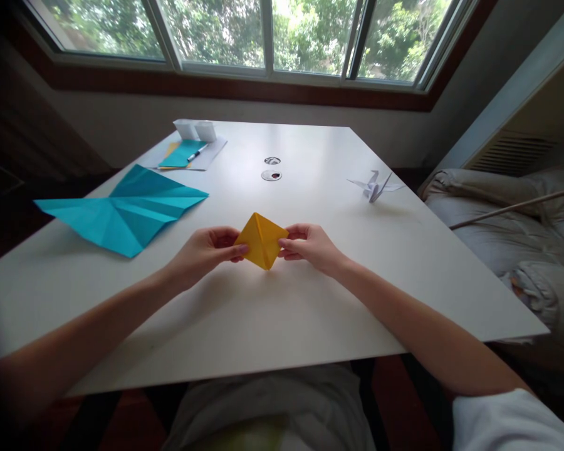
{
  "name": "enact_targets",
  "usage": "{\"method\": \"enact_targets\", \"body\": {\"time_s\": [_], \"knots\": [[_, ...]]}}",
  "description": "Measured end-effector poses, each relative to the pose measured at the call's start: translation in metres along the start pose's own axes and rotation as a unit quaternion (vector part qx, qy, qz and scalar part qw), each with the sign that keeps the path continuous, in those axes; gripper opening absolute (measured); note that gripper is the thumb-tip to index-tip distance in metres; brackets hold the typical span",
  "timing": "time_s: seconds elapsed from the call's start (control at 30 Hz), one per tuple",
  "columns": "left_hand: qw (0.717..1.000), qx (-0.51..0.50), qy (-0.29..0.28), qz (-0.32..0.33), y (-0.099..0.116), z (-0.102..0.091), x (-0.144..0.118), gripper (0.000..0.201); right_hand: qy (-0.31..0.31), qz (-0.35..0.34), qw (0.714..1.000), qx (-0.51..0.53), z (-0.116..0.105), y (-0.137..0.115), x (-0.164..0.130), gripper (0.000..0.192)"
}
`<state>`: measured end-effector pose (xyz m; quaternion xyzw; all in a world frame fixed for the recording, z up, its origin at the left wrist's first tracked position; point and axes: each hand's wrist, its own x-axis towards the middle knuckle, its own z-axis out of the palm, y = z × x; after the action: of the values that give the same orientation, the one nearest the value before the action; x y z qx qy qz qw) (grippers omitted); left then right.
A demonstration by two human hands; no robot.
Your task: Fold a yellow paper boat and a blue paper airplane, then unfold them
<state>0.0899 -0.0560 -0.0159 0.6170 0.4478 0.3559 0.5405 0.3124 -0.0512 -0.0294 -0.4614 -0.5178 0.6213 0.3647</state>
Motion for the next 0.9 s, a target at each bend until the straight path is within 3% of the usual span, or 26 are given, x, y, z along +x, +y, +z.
{"method": "enact_targets", "body": {"time_s": [0.17,0.27,0.4,0.53,0.63,0.9], "knots": [[0.999,0.004,-0.017,-0.035,-0.004,-0.002,0.003,0.029,-0.003,0.001,1.000,-0.031,0.000,0.001,0.000,0.021],[0.998,0.028,-0.024,-0.047,-0.006,-0.002,0.004,0.027,-0.015,-0.021,0.991,-0.135,-0.004,0.000,0.001,0.022],[0.992,0.123,-0.041,-0.004,-0.010,-0.002,0.006,0.021,-0.009,-0.113,0.930,-0.349,-0.009,-0.003,0.000,0.014],[0.948,0.305,-0.016,0.087,-0.011,-0.002,0.008,0.016,-0.002,-0.167,0.880,-0.445,-0.010,-0.005,-0.002,0.010],[0.924,0.363,-0.002,0.122,-0.011,-0.001,0.009,0.015,-0.021,-0.169,0.880,-0.443,-0.010,-0.005,-0.001,0.011],[0.902,0.407,-0.002,0.143,-0.014,0.005,0.009,0.033,-0.021,-0.149,0.886,-0.440,-0.009,-0.004,0.000,0.012]]}}
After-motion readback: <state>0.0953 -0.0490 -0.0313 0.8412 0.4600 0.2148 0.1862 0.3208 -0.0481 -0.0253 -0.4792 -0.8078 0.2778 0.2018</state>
